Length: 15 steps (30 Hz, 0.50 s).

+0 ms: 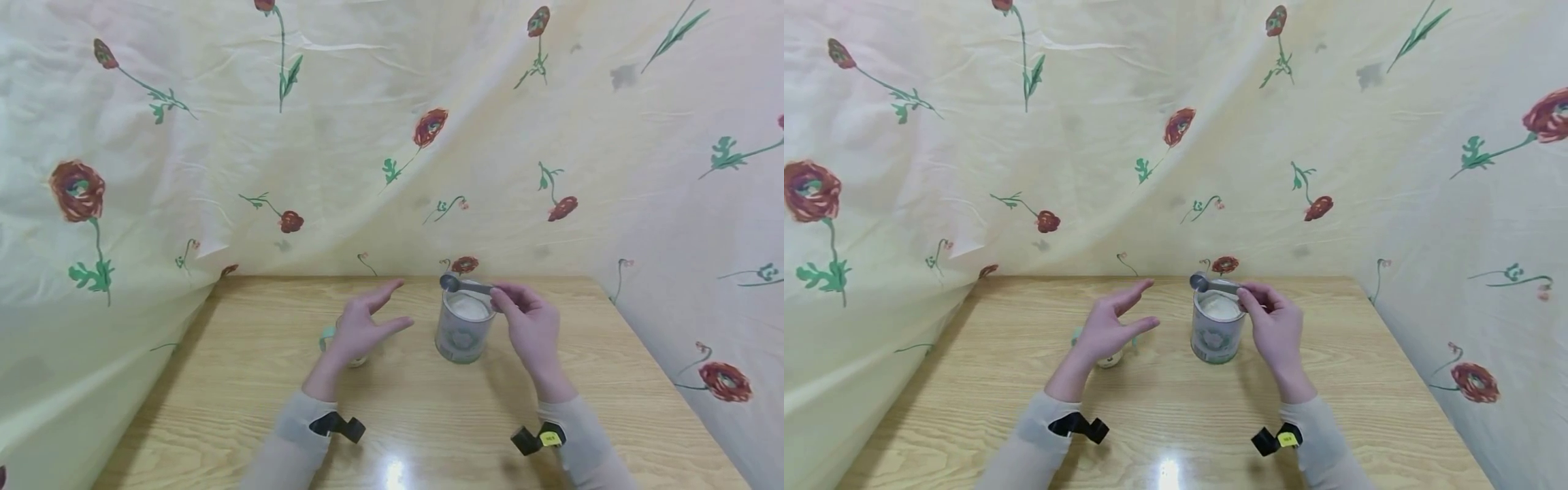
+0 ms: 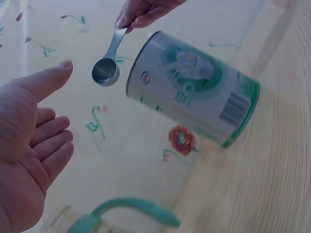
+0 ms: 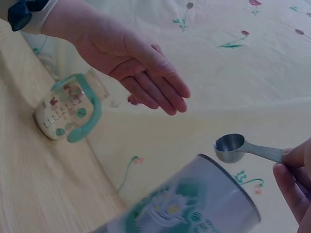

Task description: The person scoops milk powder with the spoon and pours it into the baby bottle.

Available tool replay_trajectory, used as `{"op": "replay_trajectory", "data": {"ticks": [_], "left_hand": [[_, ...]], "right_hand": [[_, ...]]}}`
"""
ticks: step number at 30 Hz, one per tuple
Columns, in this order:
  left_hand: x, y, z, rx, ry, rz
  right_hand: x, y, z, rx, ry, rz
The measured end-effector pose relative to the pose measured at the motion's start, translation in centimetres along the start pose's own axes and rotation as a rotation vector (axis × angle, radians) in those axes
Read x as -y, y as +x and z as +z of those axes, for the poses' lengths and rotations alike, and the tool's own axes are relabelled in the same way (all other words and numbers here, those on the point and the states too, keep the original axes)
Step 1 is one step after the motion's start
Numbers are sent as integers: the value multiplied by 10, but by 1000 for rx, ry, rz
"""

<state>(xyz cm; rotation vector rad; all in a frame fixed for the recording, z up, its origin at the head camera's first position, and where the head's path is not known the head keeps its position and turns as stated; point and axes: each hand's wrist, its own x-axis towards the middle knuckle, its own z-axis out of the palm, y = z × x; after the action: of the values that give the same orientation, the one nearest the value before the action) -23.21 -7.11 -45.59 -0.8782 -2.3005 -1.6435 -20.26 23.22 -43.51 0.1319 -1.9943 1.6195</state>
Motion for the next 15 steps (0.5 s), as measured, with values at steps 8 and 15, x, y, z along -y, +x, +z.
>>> {"op": "replay_trajectory", "data": {"ticks": [8, 15], "left_hand": [[0, 13, 27, 15, -29, -61], [8, 22, 59, 16, -74, -119]], "right_hand": [[4, 5, -12, 18, -49, -18], [3, 6, -23, 64, -185, -55]]}}
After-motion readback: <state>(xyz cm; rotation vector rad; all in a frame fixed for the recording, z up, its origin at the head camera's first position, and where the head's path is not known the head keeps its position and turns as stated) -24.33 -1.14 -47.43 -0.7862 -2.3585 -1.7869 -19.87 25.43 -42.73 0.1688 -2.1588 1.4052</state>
